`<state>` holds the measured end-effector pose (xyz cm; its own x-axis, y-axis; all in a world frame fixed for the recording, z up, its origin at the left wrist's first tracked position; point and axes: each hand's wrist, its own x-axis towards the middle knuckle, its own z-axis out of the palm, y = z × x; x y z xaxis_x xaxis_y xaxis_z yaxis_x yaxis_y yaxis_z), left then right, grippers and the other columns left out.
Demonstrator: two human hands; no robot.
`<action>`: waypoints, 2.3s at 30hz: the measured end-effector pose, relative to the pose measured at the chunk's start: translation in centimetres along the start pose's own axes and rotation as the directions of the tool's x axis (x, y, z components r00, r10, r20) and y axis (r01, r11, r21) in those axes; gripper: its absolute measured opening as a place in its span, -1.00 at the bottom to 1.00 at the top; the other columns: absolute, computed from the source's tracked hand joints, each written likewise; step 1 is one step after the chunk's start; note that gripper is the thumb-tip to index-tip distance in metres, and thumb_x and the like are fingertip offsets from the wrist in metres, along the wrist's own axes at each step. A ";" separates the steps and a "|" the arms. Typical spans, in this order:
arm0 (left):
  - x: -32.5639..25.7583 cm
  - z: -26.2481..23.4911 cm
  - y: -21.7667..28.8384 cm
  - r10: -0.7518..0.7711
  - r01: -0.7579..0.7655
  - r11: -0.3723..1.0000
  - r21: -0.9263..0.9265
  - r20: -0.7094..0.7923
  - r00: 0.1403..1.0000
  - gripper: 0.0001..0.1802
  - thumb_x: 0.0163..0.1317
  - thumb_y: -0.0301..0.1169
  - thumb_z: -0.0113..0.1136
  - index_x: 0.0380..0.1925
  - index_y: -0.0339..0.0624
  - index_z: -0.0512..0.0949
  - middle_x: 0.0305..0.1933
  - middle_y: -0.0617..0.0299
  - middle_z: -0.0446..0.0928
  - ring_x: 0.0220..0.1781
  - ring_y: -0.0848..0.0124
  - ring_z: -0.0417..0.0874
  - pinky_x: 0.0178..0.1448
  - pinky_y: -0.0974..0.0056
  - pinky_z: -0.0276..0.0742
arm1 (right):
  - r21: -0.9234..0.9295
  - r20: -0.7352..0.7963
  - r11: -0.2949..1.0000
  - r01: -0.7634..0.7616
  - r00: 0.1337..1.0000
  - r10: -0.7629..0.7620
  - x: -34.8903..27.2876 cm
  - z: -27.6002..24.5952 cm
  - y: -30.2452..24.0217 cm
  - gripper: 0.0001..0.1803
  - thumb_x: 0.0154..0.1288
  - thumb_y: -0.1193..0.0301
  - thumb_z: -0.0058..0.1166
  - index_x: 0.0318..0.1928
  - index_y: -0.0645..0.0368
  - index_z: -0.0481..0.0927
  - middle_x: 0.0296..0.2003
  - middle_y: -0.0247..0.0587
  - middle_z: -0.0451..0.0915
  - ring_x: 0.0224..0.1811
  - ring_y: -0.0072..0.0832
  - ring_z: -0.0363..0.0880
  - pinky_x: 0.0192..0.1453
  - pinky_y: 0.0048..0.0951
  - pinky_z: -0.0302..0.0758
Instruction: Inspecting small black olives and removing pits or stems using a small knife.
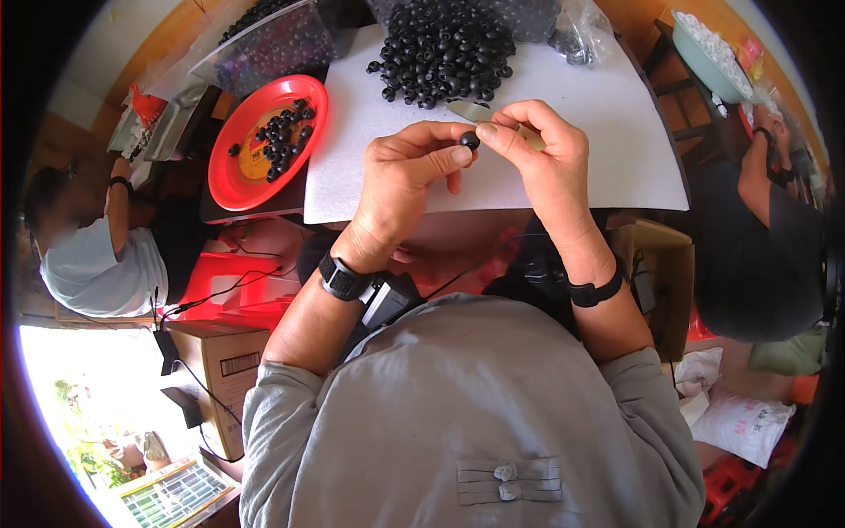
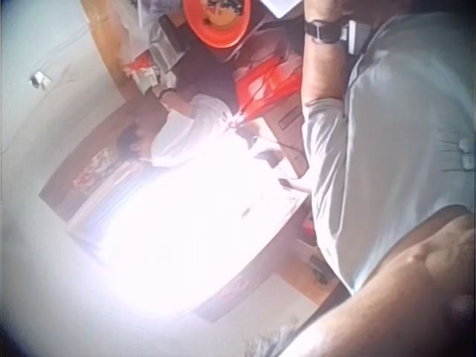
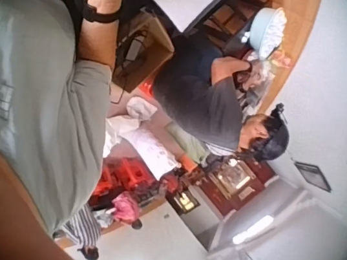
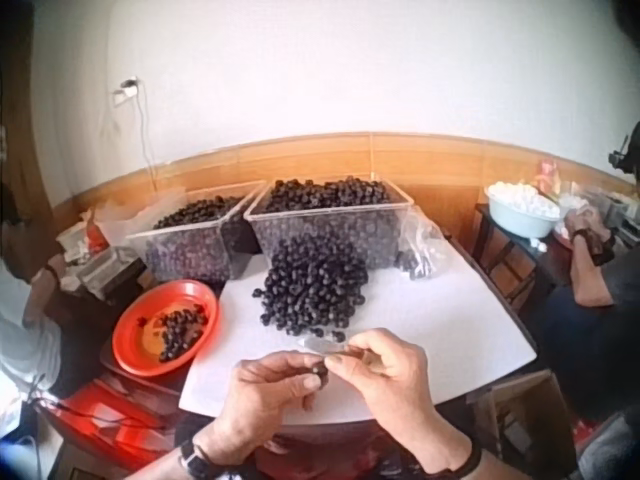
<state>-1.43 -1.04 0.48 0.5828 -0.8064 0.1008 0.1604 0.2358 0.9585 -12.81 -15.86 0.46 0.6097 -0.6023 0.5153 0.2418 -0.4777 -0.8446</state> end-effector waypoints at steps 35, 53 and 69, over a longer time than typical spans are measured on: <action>-0.2 -0.8 -0.9 0.053 0.022 0.926 -0.378 0.186 0.981 -0.68 0.47 -0.40 0.24 0.08 -0.44 0.64 -0.19 0.05 0.66 -0.21 0.30 0.62 -0.11 0.24 0.55 | 0.139 0.096 0.980 -0.141 0.987 0.129 0.1 -0.6 -0.8 -0.84 0.30 0.47 0.42 -0.21 0.29 0.71 -0.41 -0.48 0.62 -0.36 -0.75 0.49 -0.22 -0.63 0.45; -0.2 -0.6 -1.3 0.059 0.006 0.876 -0.482 0.120 0.991 -0.73 0.49 -0.46 0.18 0.06 -0.42 0.62 -0.16 0.00 0.67 -0.14 0.24 0.65 -0.09 0.19 0.56 | -0.034 0.050 0.994 0.109 0.993 -0.107 -0.9 0.3 -0.1 -0.79 0.27 0.42 0.45 -0.26 0.25 0.66 -0.48 -0.37 0.62 -0.48 -0.64 0.53 -0.42 -0.55 0.45; 0.0 -0.7 -1.2 0.057 -0.003 0.897 -0.442 0.109 0.992 -0.68 0.50 -0.46 0.16 0.14 -0.45 0.60 -0.12 -0.02 0.64 -0.09 0.24 0.62 -0.11 0.21 0.55 | -0.185 0.022 0.969 0.165 0.986 -0.163 -1.0 -0.3 0.4 -0.77 0.22 0.37 0.48 -0.32 0.17 0.65 -0.53 -0.41 0.57 -0.54 -0.57 0.49 -0.51 -0.49 0.40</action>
<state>-1.08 -0.89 -0.81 0.5011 -0.8457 0.1838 0.4938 0.4538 0.7418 -13.60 -15.66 -0.40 0.5781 -0.5022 0.6431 0.1951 -0.6803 -0.7065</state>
